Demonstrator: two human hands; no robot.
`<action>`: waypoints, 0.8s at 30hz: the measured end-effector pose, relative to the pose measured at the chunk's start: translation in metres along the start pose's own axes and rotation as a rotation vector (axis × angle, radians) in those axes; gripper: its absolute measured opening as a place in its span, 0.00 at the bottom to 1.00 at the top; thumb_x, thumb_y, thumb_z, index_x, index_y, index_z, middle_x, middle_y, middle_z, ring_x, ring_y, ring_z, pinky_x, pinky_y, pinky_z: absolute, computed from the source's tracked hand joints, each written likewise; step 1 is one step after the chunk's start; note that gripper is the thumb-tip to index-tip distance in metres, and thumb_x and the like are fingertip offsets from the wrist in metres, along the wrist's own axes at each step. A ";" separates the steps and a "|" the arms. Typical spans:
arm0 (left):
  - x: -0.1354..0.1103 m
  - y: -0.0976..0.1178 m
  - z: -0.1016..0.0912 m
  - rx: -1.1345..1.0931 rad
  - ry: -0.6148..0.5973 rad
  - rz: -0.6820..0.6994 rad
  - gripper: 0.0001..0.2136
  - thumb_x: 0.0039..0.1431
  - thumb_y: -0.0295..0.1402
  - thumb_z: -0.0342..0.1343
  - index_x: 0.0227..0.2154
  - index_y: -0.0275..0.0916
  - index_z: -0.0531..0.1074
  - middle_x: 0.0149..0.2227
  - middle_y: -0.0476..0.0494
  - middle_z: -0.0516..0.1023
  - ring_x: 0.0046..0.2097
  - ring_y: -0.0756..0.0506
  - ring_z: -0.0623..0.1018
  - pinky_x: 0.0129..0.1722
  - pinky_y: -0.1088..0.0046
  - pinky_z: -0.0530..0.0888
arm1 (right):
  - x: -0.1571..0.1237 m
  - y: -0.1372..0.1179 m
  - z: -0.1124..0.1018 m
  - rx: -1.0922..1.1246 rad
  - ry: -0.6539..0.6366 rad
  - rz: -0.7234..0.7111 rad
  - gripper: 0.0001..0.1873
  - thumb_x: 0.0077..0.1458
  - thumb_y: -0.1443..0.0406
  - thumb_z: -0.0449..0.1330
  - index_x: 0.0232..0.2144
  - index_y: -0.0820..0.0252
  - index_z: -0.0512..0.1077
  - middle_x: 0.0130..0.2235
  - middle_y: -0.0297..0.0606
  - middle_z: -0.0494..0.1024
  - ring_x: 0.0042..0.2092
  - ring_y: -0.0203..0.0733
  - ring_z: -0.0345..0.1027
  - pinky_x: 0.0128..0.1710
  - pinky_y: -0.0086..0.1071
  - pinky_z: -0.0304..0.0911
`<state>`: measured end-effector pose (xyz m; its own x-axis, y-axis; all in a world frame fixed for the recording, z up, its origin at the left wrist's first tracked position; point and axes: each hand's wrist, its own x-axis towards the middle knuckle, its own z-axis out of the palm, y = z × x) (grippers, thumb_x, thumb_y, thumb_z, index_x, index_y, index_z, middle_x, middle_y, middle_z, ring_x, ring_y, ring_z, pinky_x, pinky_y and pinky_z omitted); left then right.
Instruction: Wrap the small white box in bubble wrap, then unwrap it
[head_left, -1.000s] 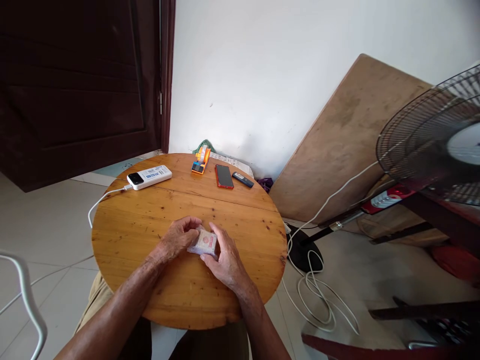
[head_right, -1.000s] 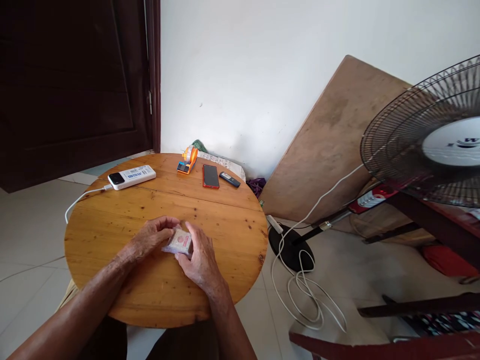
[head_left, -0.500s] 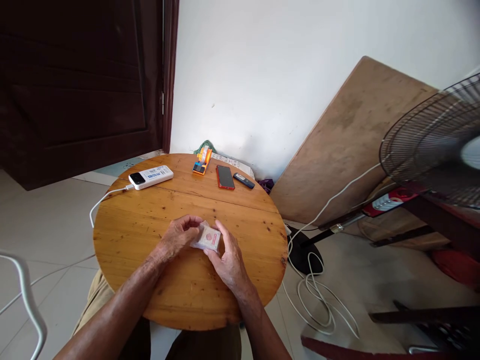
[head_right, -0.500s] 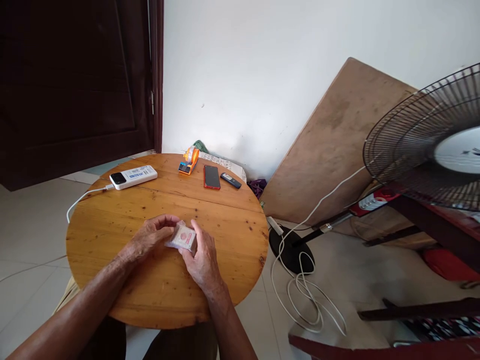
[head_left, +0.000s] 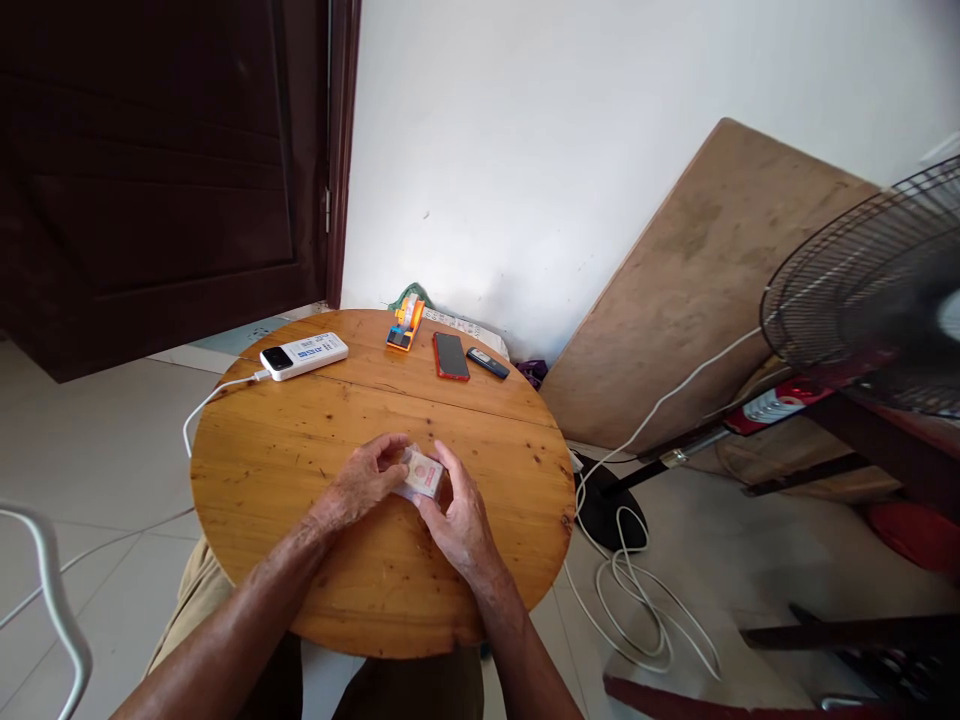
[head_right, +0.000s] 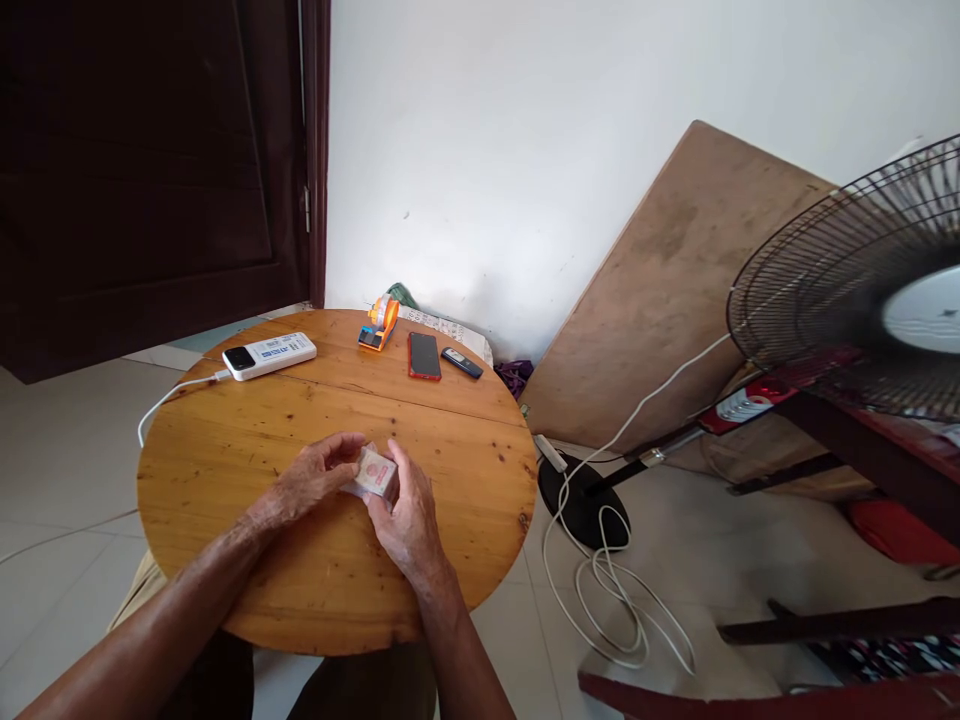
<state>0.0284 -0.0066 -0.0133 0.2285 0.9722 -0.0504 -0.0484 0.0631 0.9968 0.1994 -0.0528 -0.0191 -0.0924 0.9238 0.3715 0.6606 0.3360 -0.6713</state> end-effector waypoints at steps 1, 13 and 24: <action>-0.001 0.000 0.000 0.007 -0.021 0.005 0.24 0.41 0.37 0.59 0.45 0.36 0.71 0.47 0.38 0.79 0.49 0.40 0.77 0.52 0.60 0.72 | 0.000 0.000 0.000 0.013 0.000 -0.009 0.36 0.50 0.70 0.59 0.62 0.56 0.59 0.56 0.44 0.72 0.56 0.49 0.67 0.57 0.45 0.63; -0.003 0.000 -0.002 0.023 -0.110 0.021 0.26 0.46 0.37 0.59 0.51 0.34 0.68 0.45 0.37 0.78 0.45 0.42 0.77 0.46 0.64 0.74 | 0.001 -0.003 -0.002 -0.015 -0.003 -0.076 0.33 0.51 0.70 0.58 0.60 0.57 0.60 0.56 0.44 0.71 0.57 0.49 0.65 0.58 0.45 0.61; -0.005 0.003 0.000 0.049 -0.065 0.021 0.24 0.44 0.39 0.59 0.46 0.34 0.72 0.40 0.40 0.78 0.41 0.43 0.77 0.42 0.66 0.74 | 0.002 -0.008 -0.005 0.021 0.084 -0.137 0.20 0.55 0.67 0.57 0.51 0.54 0.70 0.53 0.42 0.74 0.54 0.48 0.67 0.56 0.43 0.63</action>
<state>0.0277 -0.0111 -0.0104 0.2907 0.9564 -0.0270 -0.0067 0.0302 0.9995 0.1977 -0.0544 -0.0094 -0.1168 0.8508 0.5123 0.6303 0.4621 -0.6238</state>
